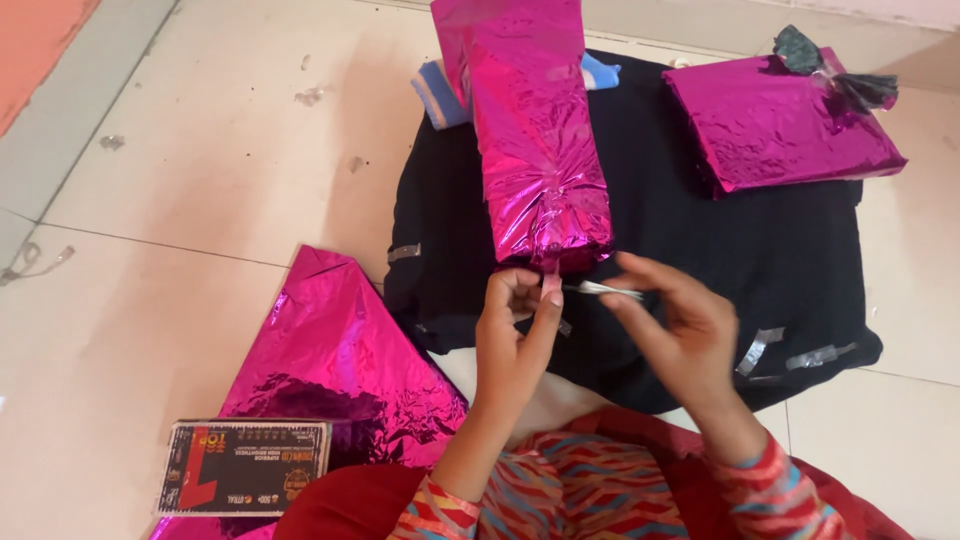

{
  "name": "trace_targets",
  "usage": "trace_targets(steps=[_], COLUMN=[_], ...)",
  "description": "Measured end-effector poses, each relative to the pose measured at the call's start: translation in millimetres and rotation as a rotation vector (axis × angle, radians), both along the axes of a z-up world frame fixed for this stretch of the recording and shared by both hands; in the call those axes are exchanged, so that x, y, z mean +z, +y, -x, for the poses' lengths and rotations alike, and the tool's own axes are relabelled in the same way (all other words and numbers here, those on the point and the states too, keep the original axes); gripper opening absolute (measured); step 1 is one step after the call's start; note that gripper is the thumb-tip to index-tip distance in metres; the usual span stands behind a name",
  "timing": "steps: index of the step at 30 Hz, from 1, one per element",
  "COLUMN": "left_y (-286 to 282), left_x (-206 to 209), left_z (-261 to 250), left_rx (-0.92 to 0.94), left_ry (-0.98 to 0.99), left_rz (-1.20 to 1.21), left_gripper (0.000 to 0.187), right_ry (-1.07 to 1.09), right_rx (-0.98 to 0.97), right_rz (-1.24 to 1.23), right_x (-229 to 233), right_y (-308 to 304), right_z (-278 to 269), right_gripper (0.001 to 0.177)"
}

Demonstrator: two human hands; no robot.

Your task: The person wraps a rectangular box with shiny pink wrapping paper, folds the edges, and secures them with clear tape. They then begin wrapping a second box in the same manner.

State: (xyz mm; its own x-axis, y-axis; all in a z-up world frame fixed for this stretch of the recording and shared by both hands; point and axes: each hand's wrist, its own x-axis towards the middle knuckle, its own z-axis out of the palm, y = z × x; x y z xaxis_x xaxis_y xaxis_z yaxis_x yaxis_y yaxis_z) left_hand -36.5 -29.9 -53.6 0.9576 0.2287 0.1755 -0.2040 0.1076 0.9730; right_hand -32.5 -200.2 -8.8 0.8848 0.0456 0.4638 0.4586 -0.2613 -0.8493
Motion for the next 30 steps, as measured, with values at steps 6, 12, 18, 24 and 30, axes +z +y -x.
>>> trace_targets(steps=[6,12,18,24,30], left_y=[8.0,19.4,17.2,15.6,17.3], left_x=[18.1,28.0,15.7,-7.5,-20.0], left_z=[4.0,2.1,-0.8,-5.4,-8.4], left_rx=[0.024,0.057,0.034,0.000,-0.047], left_ry=[0.070,0.032,0.126,0.141,0.107], left_rz=[-0.171,-0.354,-0.230,-0.057,0.000], left_gripper=[0.023,0.016,0.016,0.010,0.009], right_ry=[-0.149,-0.256,-0.316,-0.433,-0.463], right_rx=[-0.054,-0.046,-0.020,-0.032,-0.073], right_rz=[0.282,0.389,0.415,0.536,0.483], right_x=[4.3,-7.8,-13.4,-16.4,-19.0], right_y=[22.0,17.0,15.6,17.1,21.6], right_z=[-19.8,-22.6,-23.9,-23.5,-20.7], right_gripper=[0.024,0.020,0.021,0.026,0.026])
